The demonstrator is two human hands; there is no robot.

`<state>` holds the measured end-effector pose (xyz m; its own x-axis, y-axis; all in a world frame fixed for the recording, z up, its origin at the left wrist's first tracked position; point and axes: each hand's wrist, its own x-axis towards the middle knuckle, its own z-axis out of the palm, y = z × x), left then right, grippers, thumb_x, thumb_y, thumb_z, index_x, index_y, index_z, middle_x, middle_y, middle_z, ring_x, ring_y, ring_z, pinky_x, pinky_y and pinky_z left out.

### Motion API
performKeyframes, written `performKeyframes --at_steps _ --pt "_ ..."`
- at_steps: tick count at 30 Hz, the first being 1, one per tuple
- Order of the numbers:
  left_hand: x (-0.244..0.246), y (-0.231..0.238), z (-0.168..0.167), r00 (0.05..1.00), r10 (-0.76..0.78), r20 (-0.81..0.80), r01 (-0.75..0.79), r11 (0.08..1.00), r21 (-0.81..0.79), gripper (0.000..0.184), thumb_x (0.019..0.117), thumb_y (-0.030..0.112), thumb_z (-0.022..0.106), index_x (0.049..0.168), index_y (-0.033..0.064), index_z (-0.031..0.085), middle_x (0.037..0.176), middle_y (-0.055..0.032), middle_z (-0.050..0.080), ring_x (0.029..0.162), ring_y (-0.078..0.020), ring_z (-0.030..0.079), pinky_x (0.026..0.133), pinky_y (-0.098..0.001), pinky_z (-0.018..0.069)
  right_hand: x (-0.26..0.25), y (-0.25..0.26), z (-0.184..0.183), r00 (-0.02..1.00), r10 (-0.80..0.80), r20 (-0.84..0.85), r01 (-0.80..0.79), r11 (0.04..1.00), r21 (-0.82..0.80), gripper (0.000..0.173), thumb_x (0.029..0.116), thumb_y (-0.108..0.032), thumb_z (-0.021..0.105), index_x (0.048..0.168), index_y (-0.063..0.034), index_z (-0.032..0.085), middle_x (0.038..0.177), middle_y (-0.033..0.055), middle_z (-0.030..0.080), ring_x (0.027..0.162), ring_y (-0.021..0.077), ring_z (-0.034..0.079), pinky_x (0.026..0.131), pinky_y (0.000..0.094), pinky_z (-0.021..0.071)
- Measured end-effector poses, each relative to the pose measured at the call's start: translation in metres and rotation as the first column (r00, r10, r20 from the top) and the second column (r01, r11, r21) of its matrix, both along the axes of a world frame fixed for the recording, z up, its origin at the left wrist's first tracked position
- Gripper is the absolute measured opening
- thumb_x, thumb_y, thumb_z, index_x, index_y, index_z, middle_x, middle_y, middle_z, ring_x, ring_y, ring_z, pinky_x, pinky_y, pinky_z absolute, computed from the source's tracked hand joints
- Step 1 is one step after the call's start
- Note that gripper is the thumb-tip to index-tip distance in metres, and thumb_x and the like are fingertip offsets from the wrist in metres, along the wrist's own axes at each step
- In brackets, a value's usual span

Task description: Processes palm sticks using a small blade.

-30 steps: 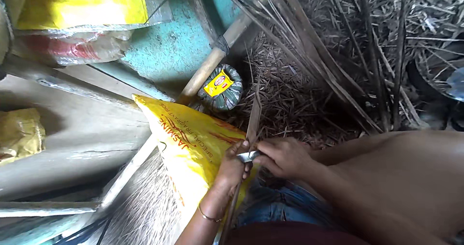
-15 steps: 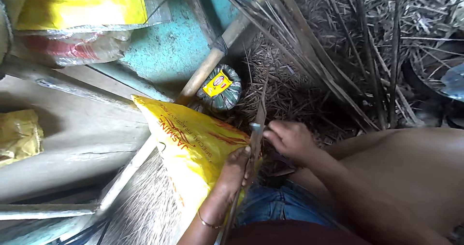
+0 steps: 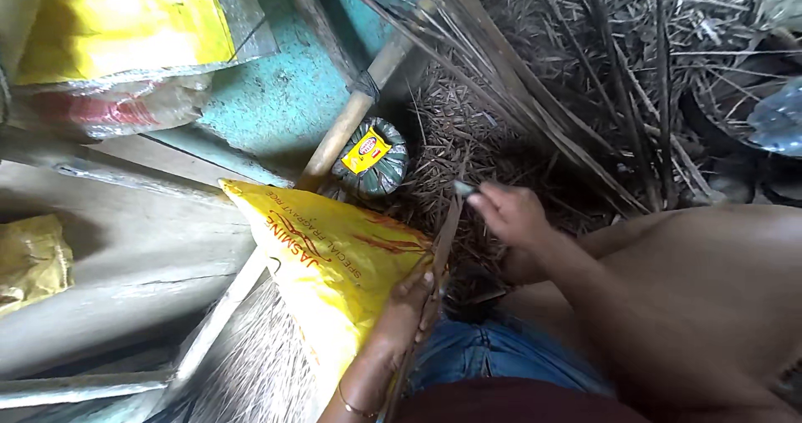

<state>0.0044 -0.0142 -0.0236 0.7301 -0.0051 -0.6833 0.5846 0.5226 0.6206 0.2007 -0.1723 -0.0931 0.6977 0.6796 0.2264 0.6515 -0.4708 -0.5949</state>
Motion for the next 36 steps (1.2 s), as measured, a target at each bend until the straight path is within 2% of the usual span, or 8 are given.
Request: performKeyframes --at_steps 2,8,13,15,19,21,30,36 --pt "-0.001 0.001 -0.002 1.000 0.012 -0.002 -0.012 1.000 -0.013 0.035 0.1125 0.023 0.029 0.088 0.0114 0.051 0.054 0.0082 0.037 0.038 0.0000 0.033 0.036 -0.0141 0.0315 0.008 -0.004 0.003 1.000 -0.023 -0.005 0.023 1.000 0.021 0.052 0.1060 -0.042 0.037 0.075 -0.0040 0.055 0.057 0.0072 0.046 0.048 0.0253 0.051 0.044 0.0452 0.0397" --pt "0.004 0.008 -0.005 0.999 0.038 0.015 -0.036 0.996 -0.086 0.038 0.1130 0.026 0.027 0.087 0.0132 0.051 0.053 0.0091 0.037 0.037 0.0007 0.033 0.035 -0.0137 0.0303 -0.048 0.015 0.006 0.940 0.337 0.046 -0.340 0.929 0.148 0.057 0.1094 -0.047 0.033 0.080 -0.0069 0.061 0.061 0.0058 0.054 0.053 0.0212 0.057 0.046 0.0395 0.0453" --pt "-0.010 0.004 -0.005 0.999 -0.033 0.002 0.033 0.995 -0.092 0.037 0.1121 0.026 0.029 0.087 0.0129 0.052 0.054 0.0082 0.037 0.037 0.0003 0.033 0.034 -0.0139 0.0306 0.011 -0.006 0.004 0.993 -0.081 -0.084 0.075 0.995 -0.072 0.052 0.1073 -0.041 0.042 0.083 0.0006 0.062 0.062 0.0151 0.055 0.056 0.0354 0.059 0.050 0.0556 0.0459" --pt "-0.011 0.004 -0.006 1.000 -0.011 -0.008 0.011 0.995 -0.101 0.037 0.1127 0.026 0.028 0.086 0.0129 0.051 0.054 0.0086 0.036 0.037 0.0004 0.032 0.034 -0.0140 0.0298 0.020 -0.009 0.005 0.991 -0.110 -0.080 0.109 0.994 -0.012 0.052 0.1070 -0.041 0.037 0.078 -0.0022 0.057 0.057 0.0098 0.048 0.050 0.0281 0.052 0.046 0.0486 0.0409" --pt "-0.004 0.011 -0.008 0.999 0.039 0.008 -0.037 0.977 -0.210 0.040 0.1132 0.028 0.026 0.086 0.0135 0.051 0.053 0.0104 0.036 0.036 0.0019 0.034 0.034 -0.0126 0.0313 -0.026 0.000 0.016 0.925 0.313 -0.217 -0.286 0.947 0.146 0.053 0.1067 -0.046 0.040 0.082 -0.0056 0.064 0.061 0.0032 0.052 0.056 0.0165 0.053 0.051 0.0389 0.0447" --pt "-0.004 0.013 -0.009 0.999 0.034 0.028 -0.025 0.965 -0.262 0.041 0.1130 0.029 0.026 0.085 0.0143 0.051 0.052 0.0108 0.036 0.036 0.0021 0.035 0.034 -0.0125 0.0316 -0.041 0.008 0.011 0.896 0.434 -0.097 -0.418 0.896 0.151 0.053 0.1085 -0.045 0.037 0.078 -0.0073 0.059 0.060 0.0038 0.050 0.053 0.0181 0.052 0.047 0.0376 0.0412" --pt "-0.012 0.008 -0.008 1.000 0.021 -0.016 -0.024 0.978 -0.208 0.039 0.1129 0.026 0.027 0.086 0.0128 0.051 0.053 0.0093 0.037 0.036 0.0013 0.034 0.034 -0.0130 0.0319 0.012 -0.010 0.012 0.994 -0.100 0.044 0.103 0.992 -0.066 0.051 0.1056 -0.041 0.041 0.077 -0.0021 0.058 0.059 0.0128 0.053 0.051 0.0327 0.057 0.045 0.0513 0.0426" --pt "-0.008 0.009 -0.008 1.000 0.013 -0.026 -0.017 0.989 -0.146 0.039 0.1129 0.027 0.027 0.086 0.0133 0.052 0.052 0.0098 0.036 0.036 0.0015 0.034 0.034 -0.0132 0.0309 -0.039 0.006 0.015 0.903 0.402 -0.152 -0.392 0.915 0.091 0.052 0.1074 -0.045 0.039 0.081 -0.0064 0.063 0.062 0.0049 0.053 0.056 0.0199 0.056 0.050 0.0402 0.0444"
